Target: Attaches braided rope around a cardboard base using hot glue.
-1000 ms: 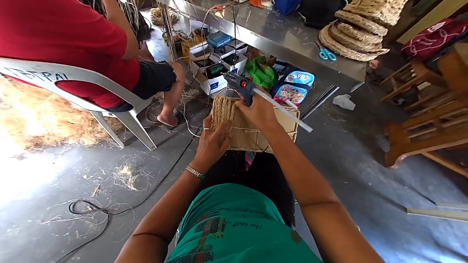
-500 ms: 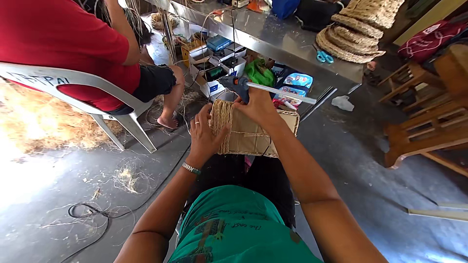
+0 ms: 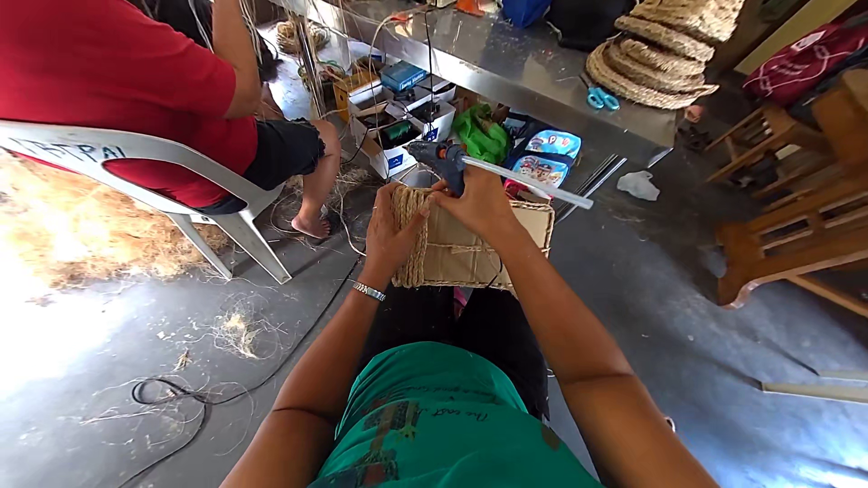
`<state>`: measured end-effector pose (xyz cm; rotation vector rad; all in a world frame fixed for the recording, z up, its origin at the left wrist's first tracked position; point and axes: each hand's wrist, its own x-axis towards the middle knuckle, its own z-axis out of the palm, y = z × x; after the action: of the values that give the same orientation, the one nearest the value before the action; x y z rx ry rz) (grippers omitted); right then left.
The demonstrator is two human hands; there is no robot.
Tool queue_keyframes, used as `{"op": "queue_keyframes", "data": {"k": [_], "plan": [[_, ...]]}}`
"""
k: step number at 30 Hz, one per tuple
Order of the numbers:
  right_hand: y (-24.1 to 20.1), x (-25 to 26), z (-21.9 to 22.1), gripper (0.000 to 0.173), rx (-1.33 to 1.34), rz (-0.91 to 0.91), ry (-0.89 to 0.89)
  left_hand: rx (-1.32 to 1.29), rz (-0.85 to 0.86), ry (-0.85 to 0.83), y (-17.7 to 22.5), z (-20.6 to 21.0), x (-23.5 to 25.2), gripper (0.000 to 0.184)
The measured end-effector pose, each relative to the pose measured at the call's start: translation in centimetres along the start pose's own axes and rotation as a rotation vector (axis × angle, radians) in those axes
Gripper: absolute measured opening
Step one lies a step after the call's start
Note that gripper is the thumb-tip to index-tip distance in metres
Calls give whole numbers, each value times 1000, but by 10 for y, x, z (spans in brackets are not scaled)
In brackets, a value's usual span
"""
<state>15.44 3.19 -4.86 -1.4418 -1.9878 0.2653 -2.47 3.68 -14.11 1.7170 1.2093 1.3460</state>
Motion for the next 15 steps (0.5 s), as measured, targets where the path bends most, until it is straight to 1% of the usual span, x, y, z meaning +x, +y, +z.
{"op": "queue_keyframes", "data": {"k": [2,5,9,12,15], "plan": [[1,-2,1,38,21,16,21,28,16,18,0,1,0,66],[2,-4,3,33,26,13,56,93,48,51,-3,5,-1,68],[-6,-4,2,38,26,-4,86,188,96,72,-8,10,-4,70],[-19,-6,-4,38,18,2,72,187,100,64,-10,13,-3,73],[-17,1,-5,40,20,-15,33,194,119,64,-9,11,-5,76]]}}
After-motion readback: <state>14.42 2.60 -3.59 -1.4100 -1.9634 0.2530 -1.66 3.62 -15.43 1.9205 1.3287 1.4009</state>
